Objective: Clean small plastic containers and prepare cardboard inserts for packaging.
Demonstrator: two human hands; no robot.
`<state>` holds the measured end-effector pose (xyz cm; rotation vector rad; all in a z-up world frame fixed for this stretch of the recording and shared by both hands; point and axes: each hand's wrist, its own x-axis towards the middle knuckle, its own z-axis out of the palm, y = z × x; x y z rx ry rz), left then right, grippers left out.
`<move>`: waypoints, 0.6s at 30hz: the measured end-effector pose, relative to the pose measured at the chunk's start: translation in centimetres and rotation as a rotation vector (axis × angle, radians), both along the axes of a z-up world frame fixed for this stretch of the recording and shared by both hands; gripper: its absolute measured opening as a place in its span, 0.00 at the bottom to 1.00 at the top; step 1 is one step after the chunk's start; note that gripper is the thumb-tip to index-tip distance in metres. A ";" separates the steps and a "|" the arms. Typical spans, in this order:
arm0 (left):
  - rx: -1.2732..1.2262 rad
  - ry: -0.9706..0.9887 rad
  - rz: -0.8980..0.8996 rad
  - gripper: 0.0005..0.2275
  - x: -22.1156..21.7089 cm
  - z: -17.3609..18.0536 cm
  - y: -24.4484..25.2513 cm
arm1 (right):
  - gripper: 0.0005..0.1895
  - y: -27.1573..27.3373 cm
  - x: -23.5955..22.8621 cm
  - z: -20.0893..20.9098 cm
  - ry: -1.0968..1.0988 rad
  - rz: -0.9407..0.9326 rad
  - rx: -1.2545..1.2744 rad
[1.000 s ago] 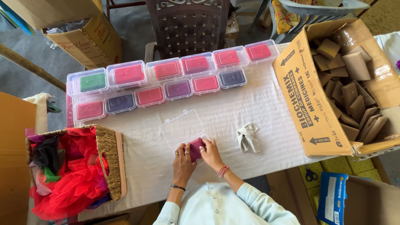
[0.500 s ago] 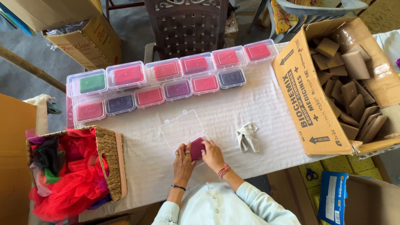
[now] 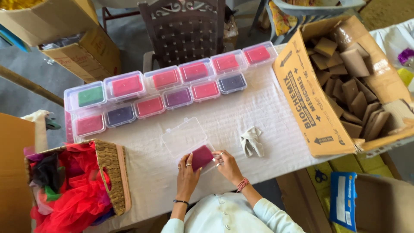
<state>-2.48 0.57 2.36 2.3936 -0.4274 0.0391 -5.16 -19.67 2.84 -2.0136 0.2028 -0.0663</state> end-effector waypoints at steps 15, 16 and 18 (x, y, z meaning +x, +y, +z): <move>-0.017 0.127 0.303 0.26 -12.1 -0.8 6.2 | 0.14 -15.9 -24.3 -8.0 0.307 -0.304 -0.173; -0.010 0.205 0.324 0.25 -13.1 -1.1 6.9 | 0.15 -17.8 -27.5 -10.8 0.413 -0.303 -0.205; 0.013 0.237 0.338 0.25 -14.4 -1.3 6.9 | 0.25 -18.1 -29.0 -7.4 0.810 -0.099 -0.538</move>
